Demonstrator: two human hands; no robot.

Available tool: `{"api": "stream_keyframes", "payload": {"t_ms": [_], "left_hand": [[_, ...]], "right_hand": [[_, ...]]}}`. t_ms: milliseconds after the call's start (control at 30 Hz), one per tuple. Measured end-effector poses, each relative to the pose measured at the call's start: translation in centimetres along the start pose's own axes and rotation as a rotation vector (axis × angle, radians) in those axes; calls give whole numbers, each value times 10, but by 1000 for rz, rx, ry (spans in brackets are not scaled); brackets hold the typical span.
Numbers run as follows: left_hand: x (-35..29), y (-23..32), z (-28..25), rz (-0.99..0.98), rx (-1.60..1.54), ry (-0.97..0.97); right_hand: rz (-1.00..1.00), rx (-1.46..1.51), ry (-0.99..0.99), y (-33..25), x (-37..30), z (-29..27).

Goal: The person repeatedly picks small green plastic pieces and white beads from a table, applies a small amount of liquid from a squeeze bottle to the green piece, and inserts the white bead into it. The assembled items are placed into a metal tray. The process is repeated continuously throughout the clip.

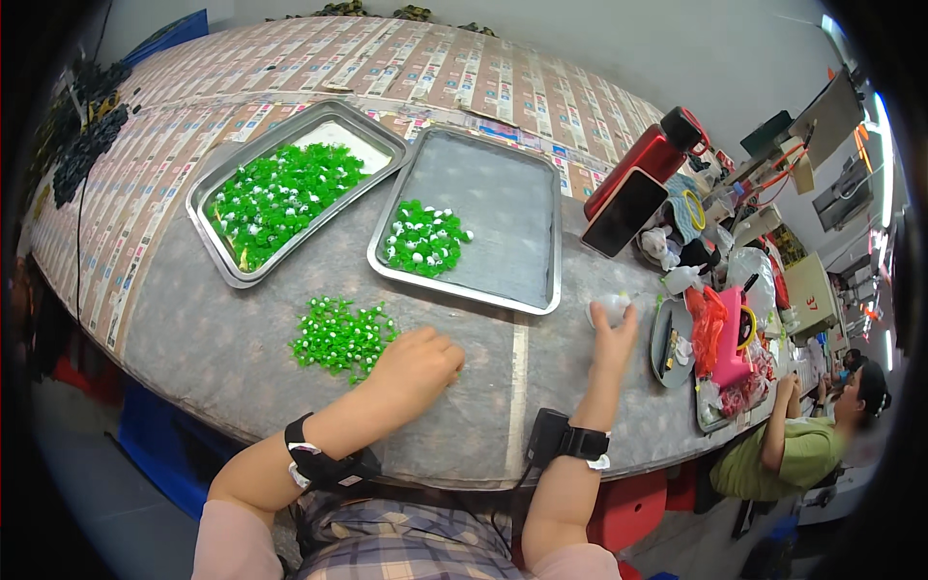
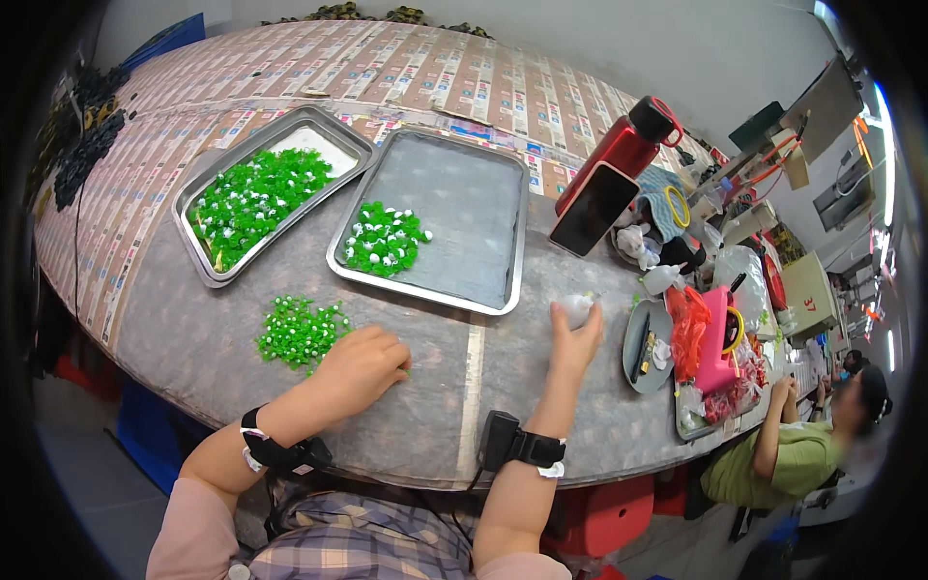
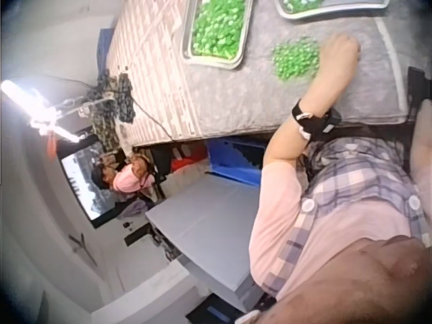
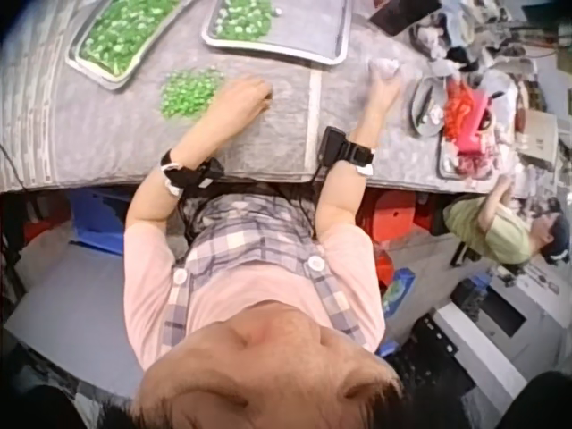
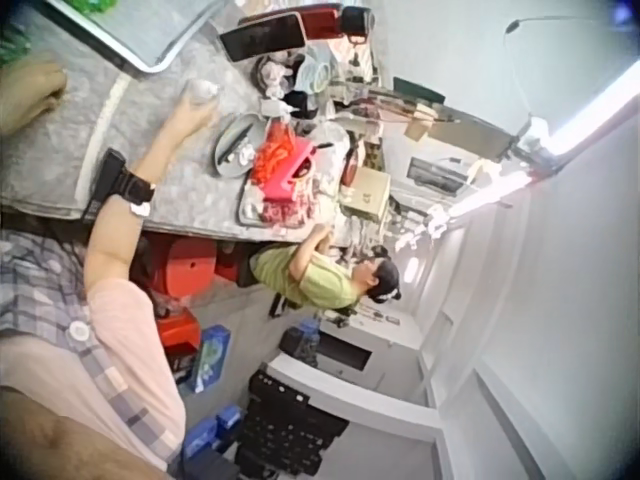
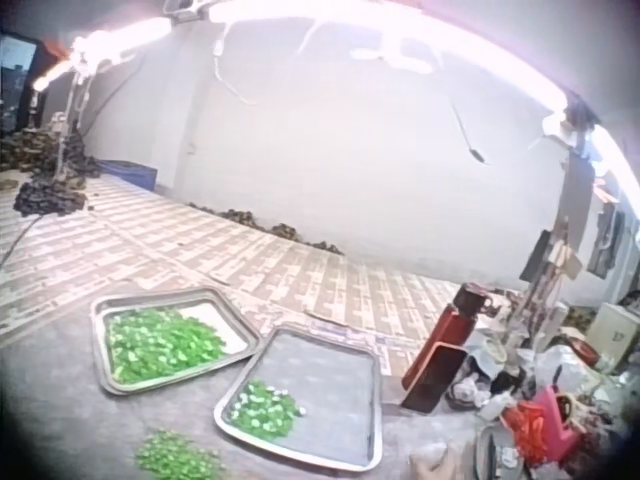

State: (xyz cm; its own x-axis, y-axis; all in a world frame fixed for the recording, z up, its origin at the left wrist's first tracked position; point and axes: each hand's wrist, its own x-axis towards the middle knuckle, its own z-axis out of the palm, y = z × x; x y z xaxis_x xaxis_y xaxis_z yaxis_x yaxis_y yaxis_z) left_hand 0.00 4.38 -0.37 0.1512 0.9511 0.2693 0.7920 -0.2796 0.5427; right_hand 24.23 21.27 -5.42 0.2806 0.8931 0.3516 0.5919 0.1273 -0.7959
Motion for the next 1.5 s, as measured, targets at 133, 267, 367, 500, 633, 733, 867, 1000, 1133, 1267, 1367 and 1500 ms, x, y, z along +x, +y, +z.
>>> {"api": "stream_keyframes", "payload": {"t_ms": [133, 267, 367, 500, 633, 733, 867, 1000, 1133, 1267, 1367, 1500], "left_hand": [[-11, 15, -28, -237, -408, 52], [-40, 14, -22, -511, -1173, 23], [-47, 10, -10, -584, -1435, 59], [-41, 9, -4, -647, -1550, 113], [-44, 3, 6, -659, -1632, 138], [-47, 0, 9, -666, -1681, 159], [-46, 0, 8, -668, -1749, 158], [-48, -1, 8, -654, -1794, 161], [-48, -2, 10, -615, -1801, 164], [-48, -2, 9, -612, -1799, 161], [-47, -2, 9, -616, -1799, 158], [-47, -1, 8, -615, -1798, 158]], "right_hand": [[1, -16, -16, 2, -4, -1], [-102, 440, -113, -51, -18, -18], [-95, 630, -189, -104, -43, -26], [-194, 622, -240, -135, -61, -37], [-251, 695, -177, -155, -78, -37], [-171, 821, -198, -164, -90, -34], [-124, 886, -240, -170, -104, -26], [-290, 851, -245, -158, -113, -14], [-469, 767, -267, -157, -116, -11], [-510, 760, -289, -156, -117, -11], [-513, 765, -298, -155, -117, -10], [-477, 783, -328, -156, -118, -8]]}}
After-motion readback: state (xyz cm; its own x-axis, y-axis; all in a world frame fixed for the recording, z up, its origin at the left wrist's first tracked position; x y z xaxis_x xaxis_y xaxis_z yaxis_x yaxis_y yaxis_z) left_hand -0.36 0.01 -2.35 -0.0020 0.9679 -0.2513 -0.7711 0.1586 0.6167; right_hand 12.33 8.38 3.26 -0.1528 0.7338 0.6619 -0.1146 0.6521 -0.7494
